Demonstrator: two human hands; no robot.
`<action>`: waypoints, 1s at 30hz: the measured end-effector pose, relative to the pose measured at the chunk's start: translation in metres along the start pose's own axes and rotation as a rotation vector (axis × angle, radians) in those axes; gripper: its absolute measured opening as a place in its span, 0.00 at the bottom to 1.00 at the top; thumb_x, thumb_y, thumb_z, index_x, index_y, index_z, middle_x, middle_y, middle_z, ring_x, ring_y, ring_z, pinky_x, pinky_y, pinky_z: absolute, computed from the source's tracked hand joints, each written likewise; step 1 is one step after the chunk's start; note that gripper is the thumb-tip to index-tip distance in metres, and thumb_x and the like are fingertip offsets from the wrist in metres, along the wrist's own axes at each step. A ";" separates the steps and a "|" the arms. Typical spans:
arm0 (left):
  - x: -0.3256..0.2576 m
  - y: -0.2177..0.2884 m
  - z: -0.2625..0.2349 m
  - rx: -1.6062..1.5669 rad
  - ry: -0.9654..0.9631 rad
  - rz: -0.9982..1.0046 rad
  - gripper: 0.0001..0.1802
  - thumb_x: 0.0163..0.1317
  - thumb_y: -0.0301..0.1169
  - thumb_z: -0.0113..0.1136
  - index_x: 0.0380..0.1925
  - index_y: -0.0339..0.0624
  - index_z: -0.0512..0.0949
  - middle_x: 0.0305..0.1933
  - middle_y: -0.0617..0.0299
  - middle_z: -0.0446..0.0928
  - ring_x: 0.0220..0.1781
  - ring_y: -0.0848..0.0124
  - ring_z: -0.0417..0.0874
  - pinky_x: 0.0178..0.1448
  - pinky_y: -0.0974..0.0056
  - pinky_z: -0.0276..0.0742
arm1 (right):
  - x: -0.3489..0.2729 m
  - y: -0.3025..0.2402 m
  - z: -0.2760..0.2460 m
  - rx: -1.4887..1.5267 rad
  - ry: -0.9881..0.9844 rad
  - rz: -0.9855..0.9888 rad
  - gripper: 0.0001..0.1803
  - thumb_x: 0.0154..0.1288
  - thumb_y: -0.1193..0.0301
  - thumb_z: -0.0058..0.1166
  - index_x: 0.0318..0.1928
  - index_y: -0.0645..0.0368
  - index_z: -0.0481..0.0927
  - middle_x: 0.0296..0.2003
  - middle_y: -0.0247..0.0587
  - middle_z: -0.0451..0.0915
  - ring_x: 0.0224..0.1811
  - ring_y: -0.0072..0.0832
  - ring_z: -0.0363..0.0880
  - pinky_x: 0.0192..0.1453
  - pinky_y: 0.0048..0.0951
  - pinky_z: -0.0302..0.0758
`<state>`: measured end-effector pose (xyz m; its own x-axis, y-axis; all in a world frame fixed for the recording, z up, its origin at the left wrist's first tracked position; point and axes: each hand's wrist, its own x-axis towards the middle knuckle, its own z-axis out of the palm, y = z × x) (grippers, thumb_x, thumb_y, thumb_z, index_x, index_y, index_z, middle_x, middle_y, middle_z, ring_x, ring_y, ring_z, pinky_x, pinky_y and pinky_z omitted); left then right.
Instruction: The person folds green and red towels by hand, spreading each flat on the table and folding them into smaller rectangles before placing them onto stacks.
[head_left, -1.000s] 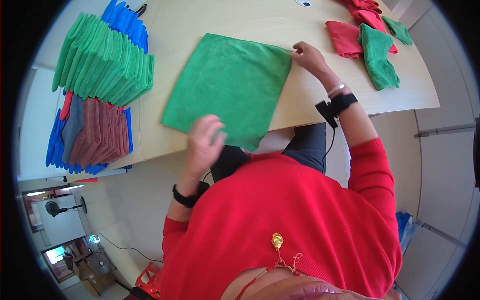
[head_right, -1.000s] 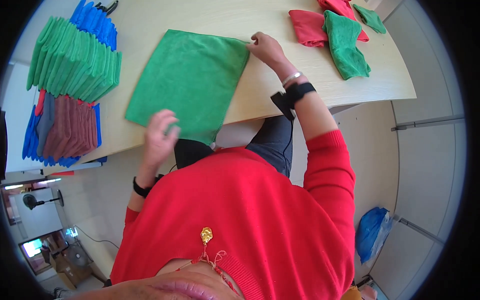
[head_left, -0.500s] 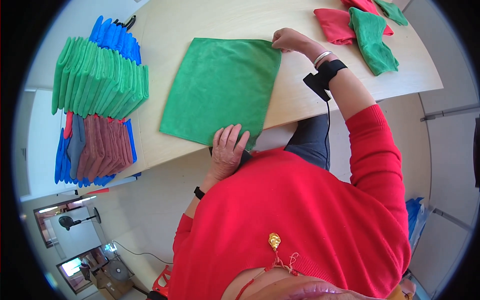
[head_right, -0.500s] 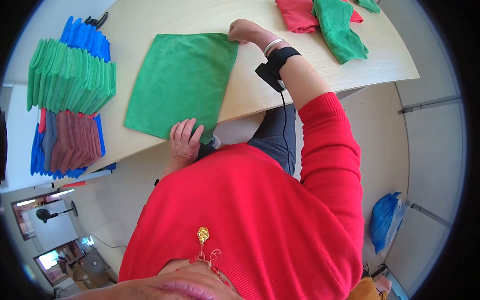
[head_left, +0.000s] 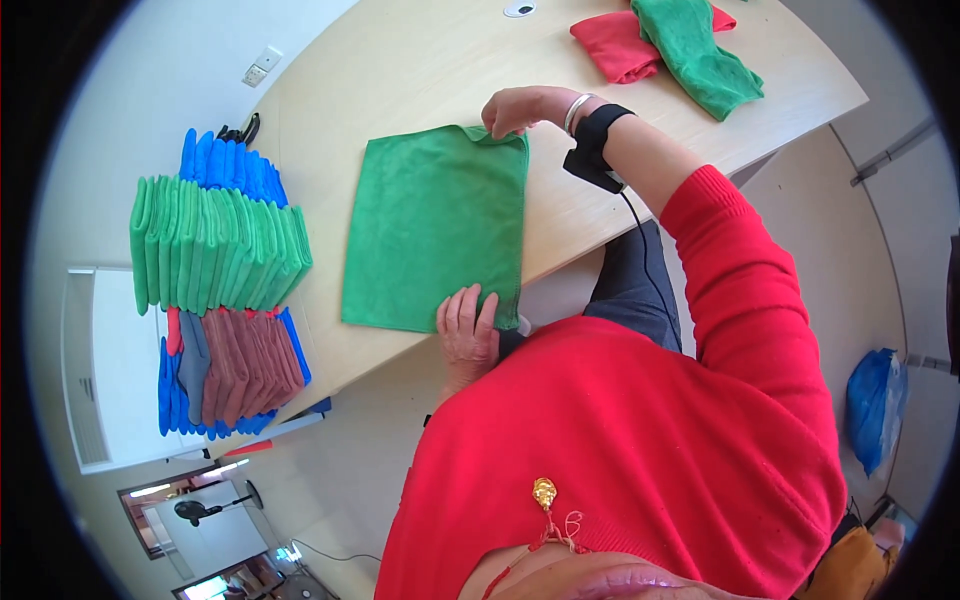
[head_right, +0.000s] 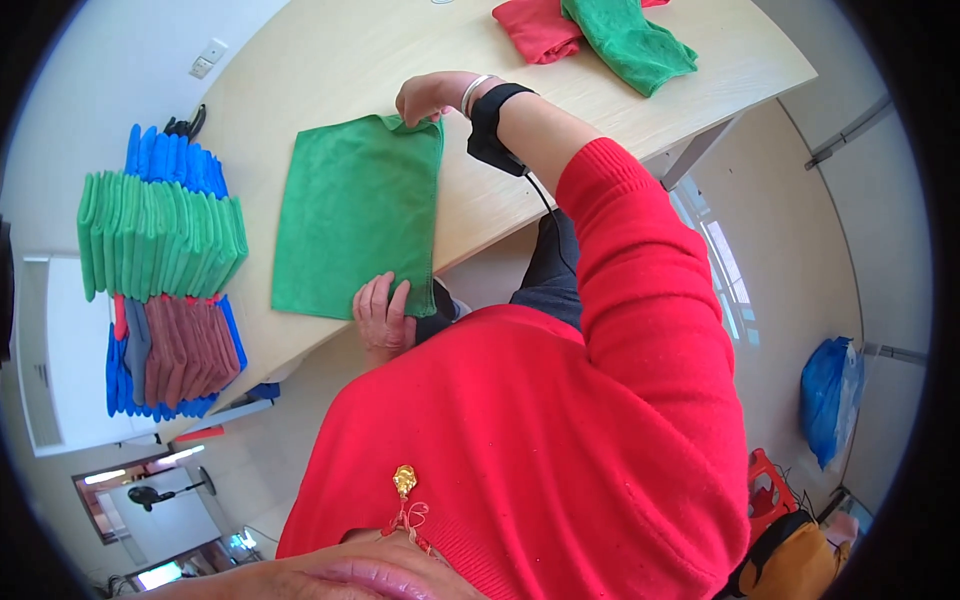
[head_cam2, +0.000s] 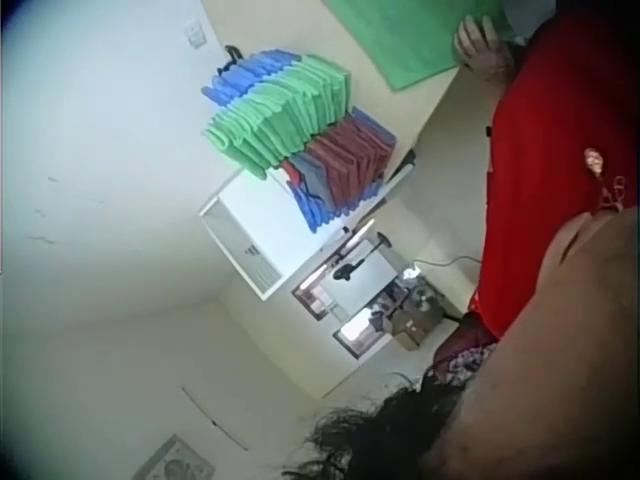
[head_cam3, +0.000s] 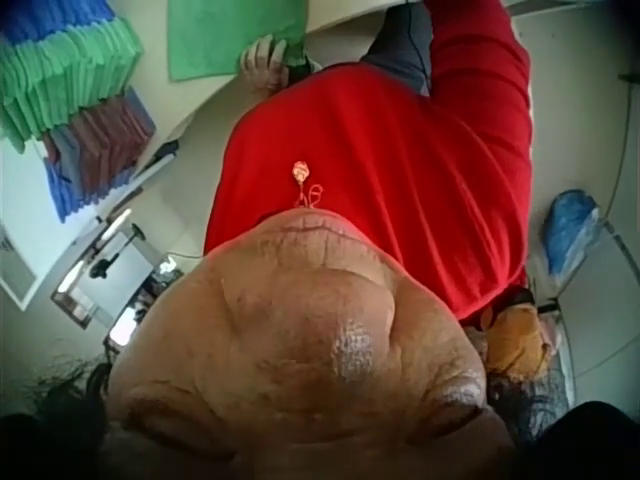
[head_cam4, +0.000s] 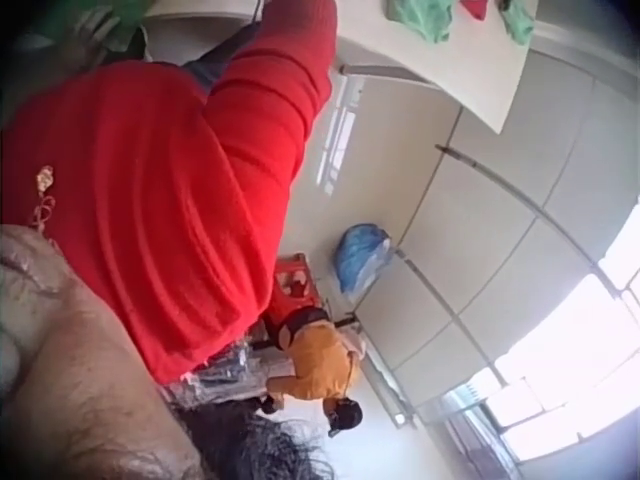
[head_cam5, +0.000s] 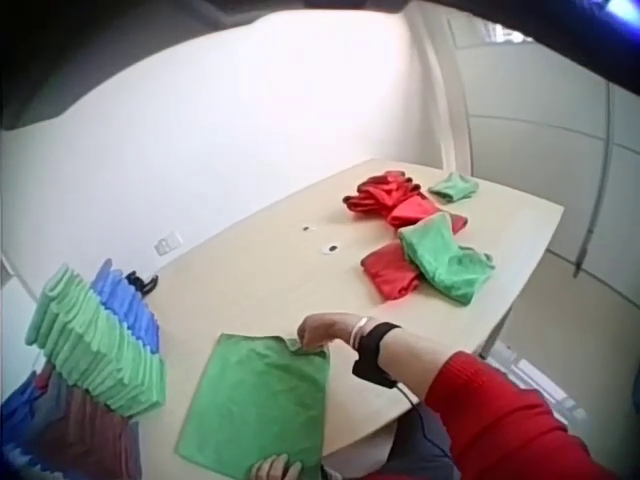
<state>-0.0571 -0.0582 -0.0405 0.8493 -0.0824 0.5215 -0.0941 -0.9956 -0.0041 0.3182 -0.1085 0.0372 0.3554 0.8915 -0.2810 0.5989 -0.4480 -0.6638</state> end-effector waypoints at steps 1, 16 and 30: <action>0.000 0.000 0.001 0.001 0.002 0.002 0.36 0.38 0.24 0.58 0.56 0.48 0.69 0.60 0.54 0.68 0.61 0.54 0.69 0.63 0.47 0.64 | 0.001 0.002 -0.001 0.003 0.007 0.001 0.10 0.53 0.69 0.54 0.36 0.58 0.80 0.23 0.37 0.77 0.24 0.26 0.77 0.24 0.27 0.71; -0.004 -0.002 0.003 0.018 0.008 -0.015 0.36 0.39 0.26 0.58 0.56 0.48 0.69 0.60 0.54 0.68 0.61 0.54 0.69 0.64 0.47 0.63 | -0.008 0.019 0.006 -0.398 0.347 0.040 0.11 0.50 0.73 0.49 0.31 0.66 0.82 0.27 0.51 0.81 0.29 0.42 0.81 0.33 0.39 0.75; 0.002 -0.002 0.006 0.034 0.095 -0.014 0.30 0.42 0.22 0.57 0.51 0.48 0.73 0.56 0.56 0.73 0.57 0.57 0.73 0.61 0.49 0.66 | -0.023 0.006 0.010 -0.545 0.348 0.088 0.11 0.50 0.73 0.51 0.33 0.62 0.83 0.32 0.51 0.83 0.37 0.46 0.82 0.38 0.40 0.78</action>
<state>-0.0522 -0.0571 -0.0448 0.7973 -0.0656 0.6000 -0.0637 -0.9977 -0.0244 0.3066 -0.1314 0.0325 0.5768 0.8167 -0.0169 0.8024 -0.5703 -0.1759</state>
